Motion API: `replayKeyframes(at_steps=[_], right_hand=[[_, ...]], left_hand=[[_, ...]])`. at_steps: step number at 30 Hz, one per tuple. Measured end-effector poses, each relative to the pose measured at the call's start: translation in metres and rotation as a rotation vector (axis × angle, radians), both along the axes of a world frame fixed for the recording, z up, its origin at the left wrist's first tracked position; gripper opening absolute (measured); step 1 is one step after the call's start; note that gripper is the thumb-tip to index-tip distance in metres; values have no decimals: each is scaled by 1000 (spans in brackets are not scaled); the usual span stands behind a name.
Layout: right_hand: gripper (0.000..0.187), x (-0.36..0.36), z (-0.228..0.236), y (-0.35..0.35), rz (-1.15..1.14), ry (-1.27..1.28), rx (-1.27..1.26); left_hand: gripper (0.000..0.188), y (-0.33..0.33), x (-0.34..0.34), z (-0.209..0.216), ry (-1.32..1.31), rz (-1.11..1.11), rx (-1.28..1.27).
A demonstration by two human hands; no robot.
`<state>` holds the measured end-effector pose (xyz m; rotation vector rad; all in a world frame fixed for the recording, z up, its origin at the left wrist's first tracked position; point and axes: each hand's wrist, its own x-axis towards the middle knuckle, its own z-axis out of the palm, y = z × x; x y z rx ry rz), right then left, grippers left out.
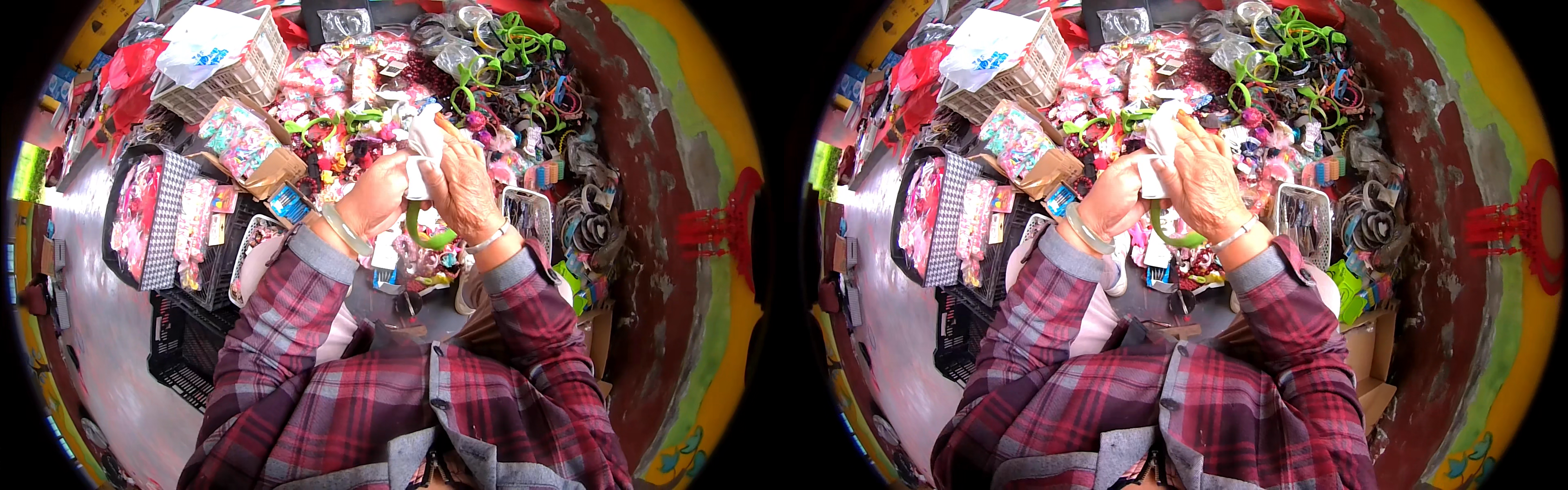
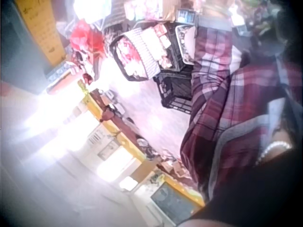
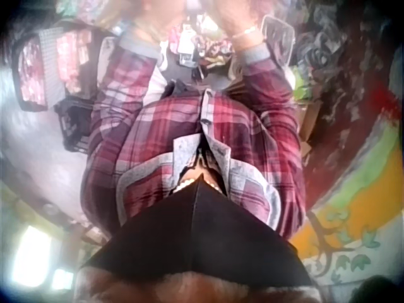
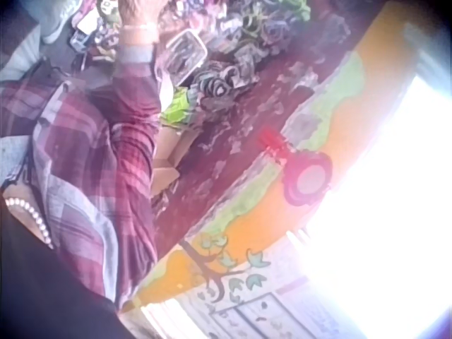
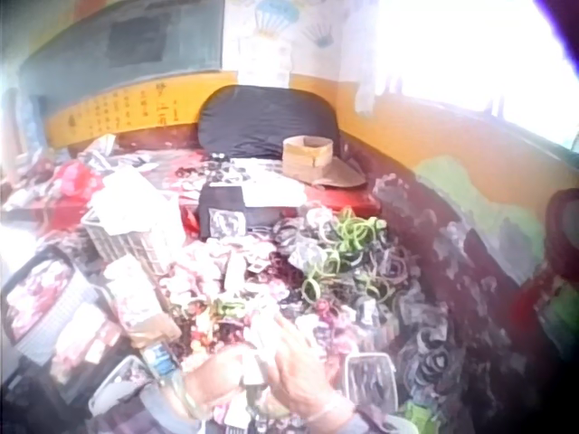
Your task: The person picks up various small retail items including hair clips and a headband from a large pile, wiping each one with a white cloth before placing some back or into containers.
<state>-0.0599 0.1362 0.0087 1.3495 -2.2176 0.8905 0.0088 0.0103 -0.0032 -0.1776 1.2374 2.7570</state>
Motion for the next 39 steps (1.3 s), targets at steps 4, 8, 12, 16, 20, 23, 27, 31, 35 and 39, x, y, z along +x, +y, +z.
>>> replayKeyframes(at_steps=[4,8,12,16,20,23,27,31,35,39], right_hand=[[25,-2,2,0,-53,-197,-64],[38,-19,-7,5,-110,-452,-56],[42,-30,-3,16,-81,-1026,-31],[32,-52,-22,32,-251,-1049,-204],[29,-46,20,48,-31,-1219,-651],[31,-35,23,46,62,-1191,-384],[27,-15,-5,11,161,-963,-186],[25,-2,-2,4,178,-1145,-404],[25,-4,-8,-1,86,-1264,-531],[23,-13,-11,2,29,-1416,-570]], left_hand=[[19,-9,-3,-13,208,-95,-456],[11,3,0,-6,487,59,-918],[12,5,-1,-9,687,120,-1094],[17,4,-5,-7,386,27,-939],[28,-15,-11,-30,165,-39,-662],[31,-13,-11,-25,89,-47,-552],[31,-6,-9,-20,216,-55,-485],[34,-5,-4,-5,266,-41,-554],[25,1,-3,-17,394,-16,-731],[22,5,-1,-12,441,-92,-1258]])
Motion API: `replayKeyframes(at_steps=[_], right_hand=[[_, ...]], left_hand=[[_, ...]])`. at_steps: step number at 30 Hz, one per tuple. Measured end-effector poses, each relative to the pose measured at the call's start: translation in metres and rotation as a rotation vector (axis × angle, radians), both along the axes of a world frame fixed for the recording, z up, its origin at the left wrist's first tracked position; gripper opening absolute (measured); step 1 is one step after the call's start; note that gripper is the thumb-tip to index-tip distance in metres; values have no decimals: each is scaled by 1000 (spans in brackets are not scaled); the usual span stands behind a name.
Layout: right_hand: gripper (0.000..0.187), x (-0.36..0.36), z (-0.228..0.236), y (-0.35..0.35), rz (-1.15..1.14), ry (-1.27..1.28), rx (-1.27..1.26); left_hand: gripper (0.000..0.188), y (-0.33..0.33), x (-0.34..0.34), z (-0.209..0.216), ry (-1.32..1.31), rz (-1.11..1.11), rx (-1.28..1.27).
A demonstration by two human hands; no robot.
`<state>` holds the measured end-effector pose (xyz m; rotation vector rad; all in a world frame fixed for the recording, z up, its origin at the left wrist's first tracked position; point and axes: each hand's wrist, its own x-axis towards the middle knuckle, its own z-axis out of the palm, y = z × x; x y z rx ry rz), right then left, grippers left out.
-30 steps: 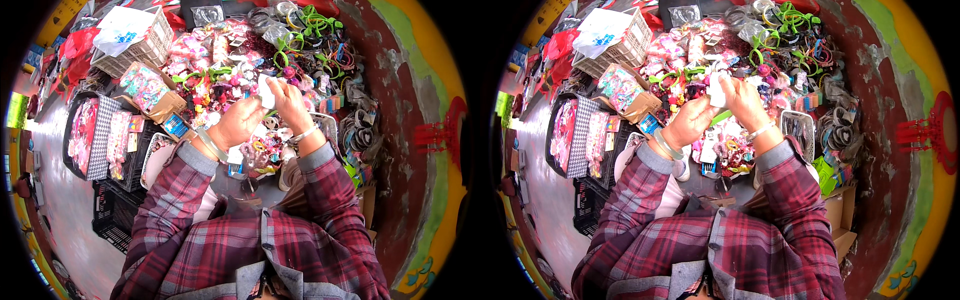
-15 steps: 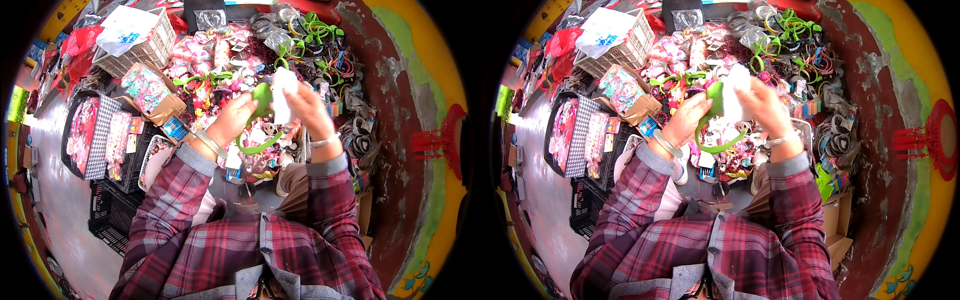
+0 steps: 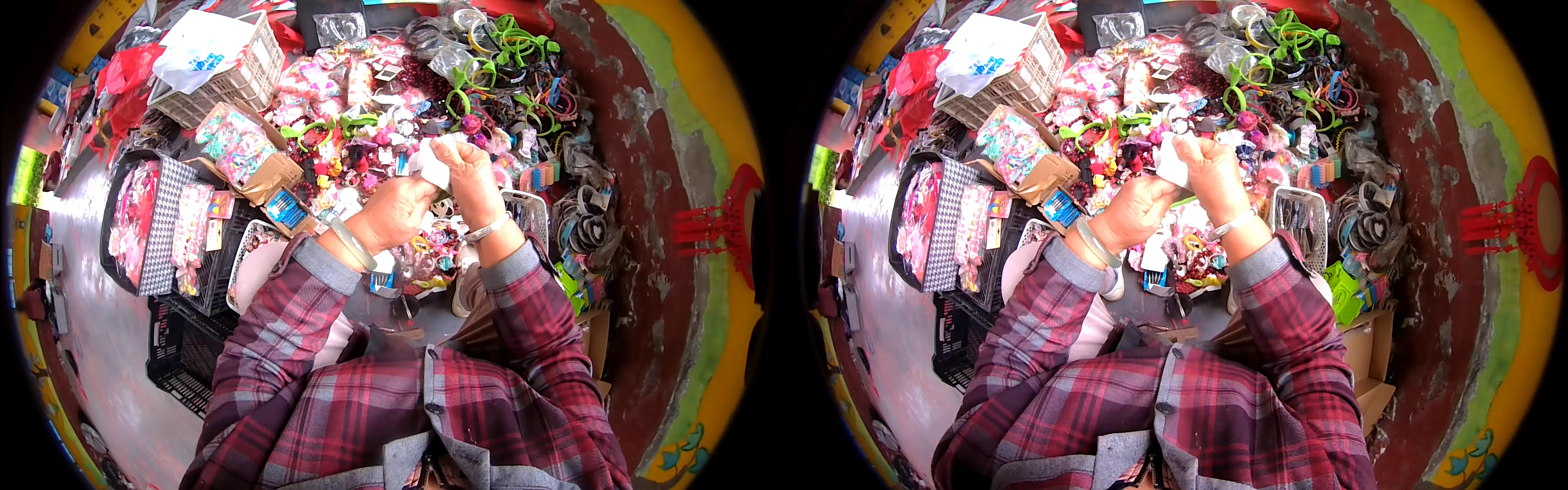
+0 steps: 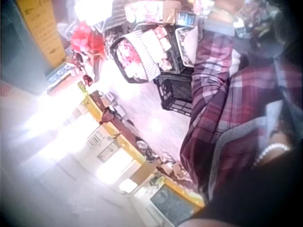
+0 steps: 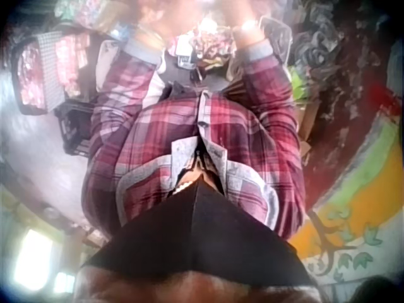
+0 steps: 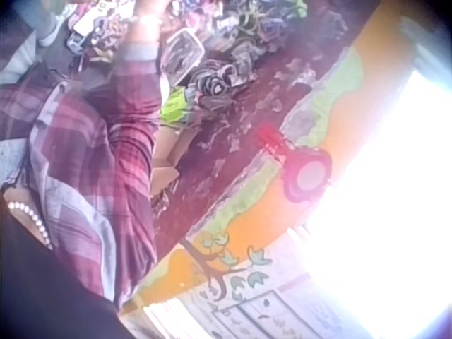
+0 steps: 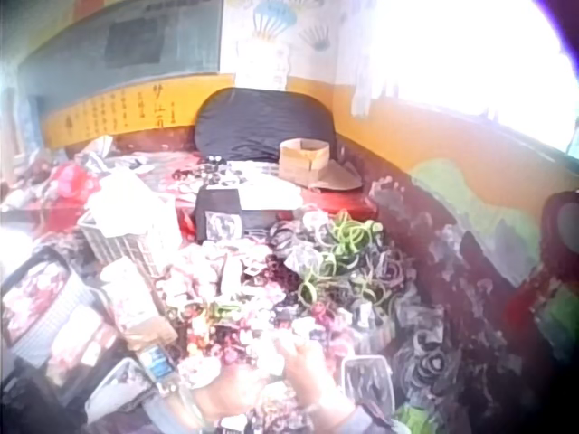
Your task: The person picks up various small retail items including hair clips and a headband from a large pile, wiping each one with a white cloth before placing some back or into containers.
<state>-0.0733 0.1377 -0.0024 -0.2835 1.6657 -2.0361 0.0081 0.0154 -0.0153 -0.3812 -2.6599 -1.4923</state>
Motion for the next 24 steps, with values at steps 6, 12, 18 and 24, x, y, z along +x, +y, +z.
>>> replayKeyframes(at_steps=[6,12,18,24], right_hand=[[26,-47,-9,31,-180,-5,25],[36,-43,29,53,-51,76,-144],[29,6,11,7,240,376,84],[28,11,15,2,-5,412,217]], left_hand=[[36,-1,-2,1,-122,-31,580],[34,-9,-7,12,-379,-53,1141],[36,-8,-2,7,-339,-49,1013],[25,-7,3,5,-316,-16,859]])
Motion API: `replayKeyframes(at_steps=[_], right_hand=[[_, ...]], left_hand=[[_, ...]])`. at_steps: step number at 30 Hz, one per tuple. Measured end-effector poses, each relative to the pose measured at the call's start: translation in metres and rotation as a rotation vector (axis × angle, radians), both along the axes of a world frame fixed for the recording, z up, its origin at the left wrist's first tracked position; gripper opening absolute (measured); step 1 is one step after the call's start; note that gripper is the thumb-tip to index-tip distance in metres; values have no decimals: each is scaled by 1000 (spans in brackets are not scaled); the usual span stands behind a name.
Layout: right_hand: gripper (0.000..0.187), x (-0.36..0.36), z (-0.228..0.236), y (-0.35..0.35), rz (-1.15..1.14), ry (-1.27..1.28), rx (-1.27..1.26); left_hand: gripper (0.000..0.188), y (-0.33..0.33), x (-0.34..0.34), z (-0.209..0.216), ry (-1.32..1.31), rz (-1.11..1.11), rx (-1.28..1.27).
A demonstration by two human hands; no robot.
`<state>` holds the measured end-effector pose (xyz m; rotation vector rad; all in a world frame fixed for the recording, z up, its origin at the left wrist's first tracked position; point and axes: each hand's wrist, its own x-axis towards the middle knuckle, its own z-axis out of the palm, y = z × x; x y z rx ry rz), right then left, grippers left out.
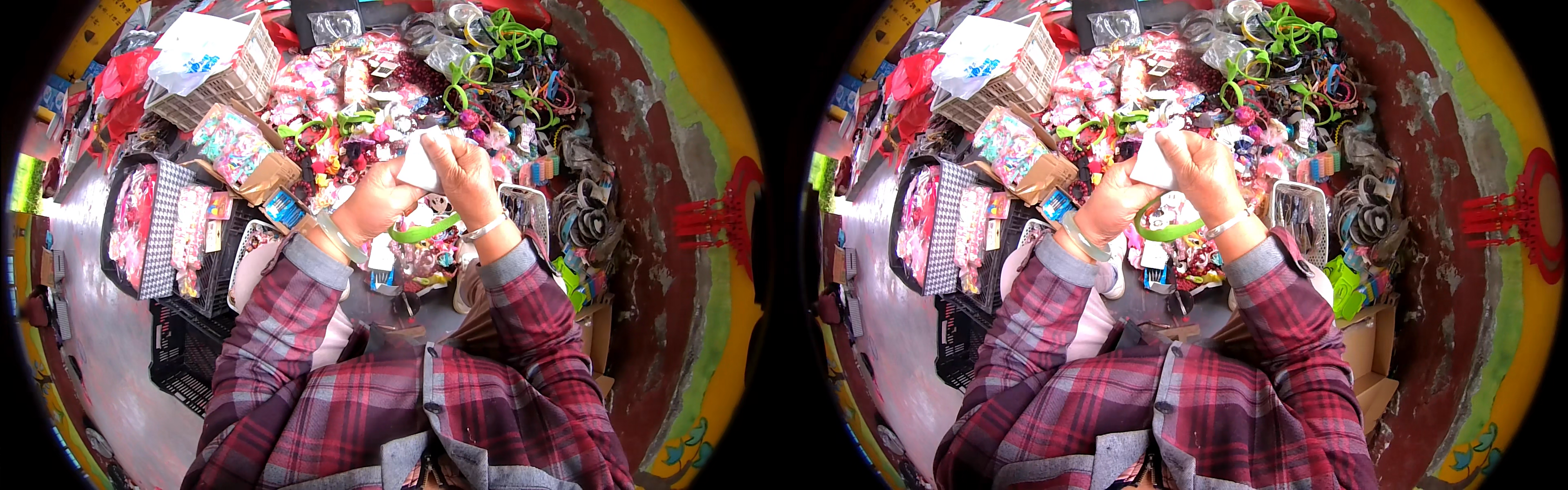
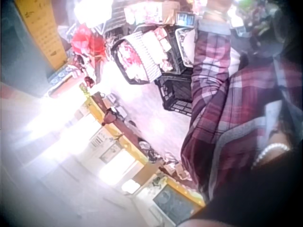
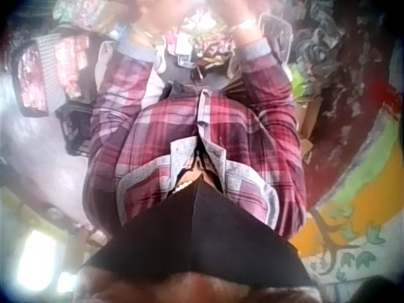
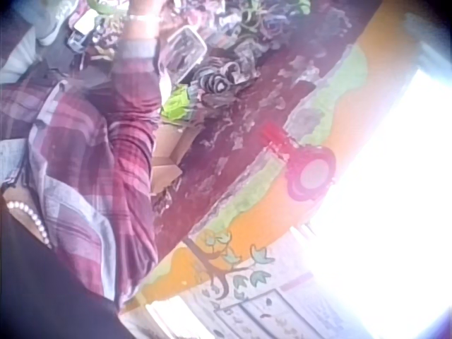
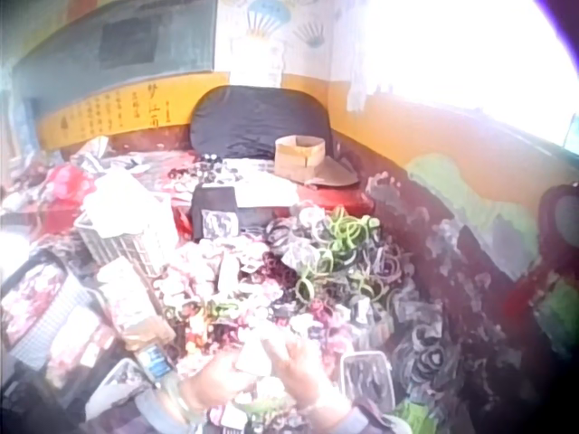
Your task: The person picks up various small retail items including hair clips and a headband from a large pile, wiping each one with a white cloth before placing some back or into containers.
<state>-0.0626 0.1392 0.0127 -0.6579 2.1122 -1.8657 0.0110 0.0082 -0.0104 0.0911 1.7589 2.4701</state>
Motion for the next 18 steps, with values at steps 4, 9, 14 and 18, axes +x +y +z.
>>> replayKeyframes(at_steps=[4,9,14,18], right_hand=[[25,-20,-28,-2,-146,-206,-171],[27,-57,1,34,-378,-194,-126],[34,-68,15,63,-268,-239,-585],[25,-56,19,59,-167,-62,-323]], left_hand=[[26,9,-4,-4,116,-64,-80],[31,2,-3,9,132,62,135],[43,-10,-7,14,-12,163,389],[32,-13,-11,8,-34,274,364]])
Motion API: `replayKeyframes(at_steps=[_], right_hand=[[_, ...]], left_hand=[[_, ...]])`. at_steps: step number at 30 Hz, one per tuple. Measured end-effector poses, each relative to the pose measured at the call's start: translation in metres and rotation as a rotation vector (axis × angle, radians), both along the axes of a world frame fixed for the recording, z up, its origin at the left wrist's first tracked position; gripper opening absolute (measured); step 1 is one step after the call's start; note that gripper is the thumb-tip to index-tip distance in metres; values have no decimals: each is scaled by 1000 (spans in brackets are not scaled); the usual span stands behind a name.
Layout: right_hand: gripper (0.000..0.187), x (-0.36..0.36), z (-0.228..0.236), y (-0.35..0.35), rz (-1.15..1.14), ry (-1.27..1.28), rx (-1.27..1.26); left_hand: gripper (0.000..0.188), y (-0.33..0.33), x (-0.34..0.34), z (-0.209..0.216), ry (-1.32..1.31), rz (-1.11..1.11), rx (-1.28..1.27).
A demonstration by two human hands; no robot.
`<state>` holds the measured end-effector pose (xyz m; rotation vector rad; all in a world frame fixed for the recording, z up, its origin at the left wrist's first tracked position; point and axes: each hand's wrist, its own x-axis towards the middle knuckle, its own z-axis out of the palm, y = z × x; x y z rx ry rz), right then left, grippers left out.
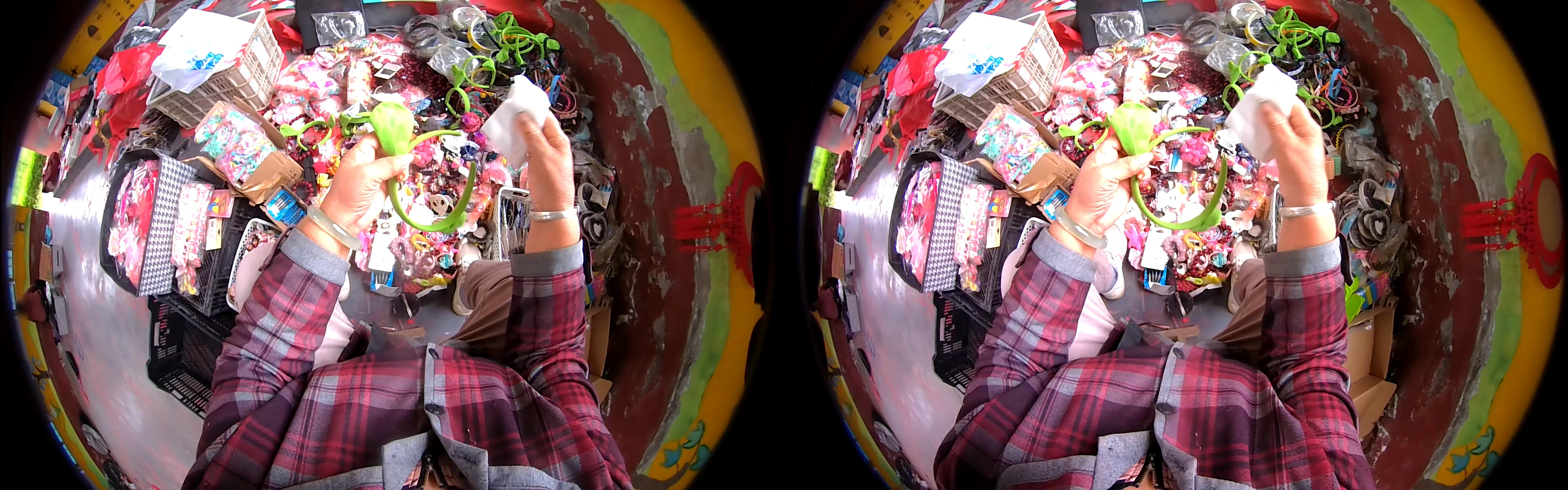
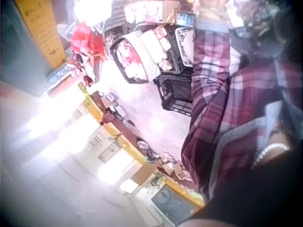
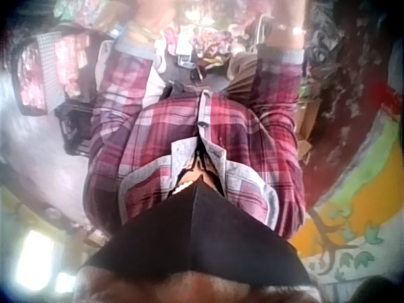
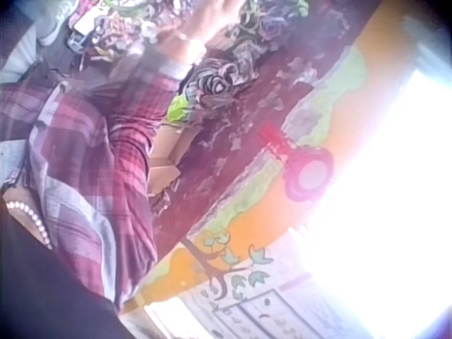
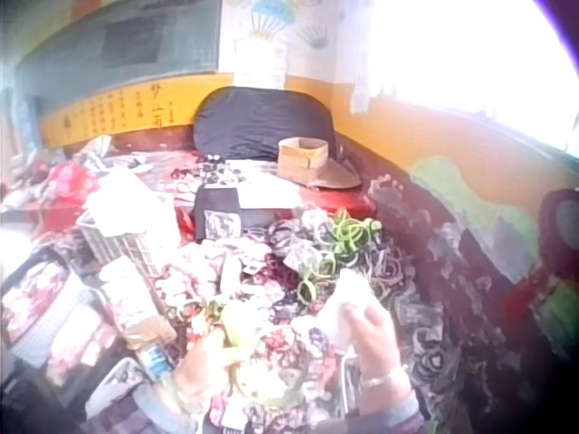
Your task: The person picks up various small retail items including hair clips and a headband from a large pile, wiping each one with a white cloth before placing some back or into containers.
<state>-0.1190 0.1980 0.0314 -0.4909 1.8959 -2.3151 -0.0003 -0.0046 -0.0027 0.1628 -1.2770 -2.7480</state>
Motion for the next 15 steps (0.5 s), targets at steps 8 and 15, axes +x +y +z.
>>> replayKeyframes(at_steps=[8,15], right_hand=[[27,30,-6,-32,106,1035,917],[5,26,-6,-27,74,962,1018]], left_hand=[[19,9,3,-1,-42,-6,-191],[26,6,6,6,-166,-93,-253]])
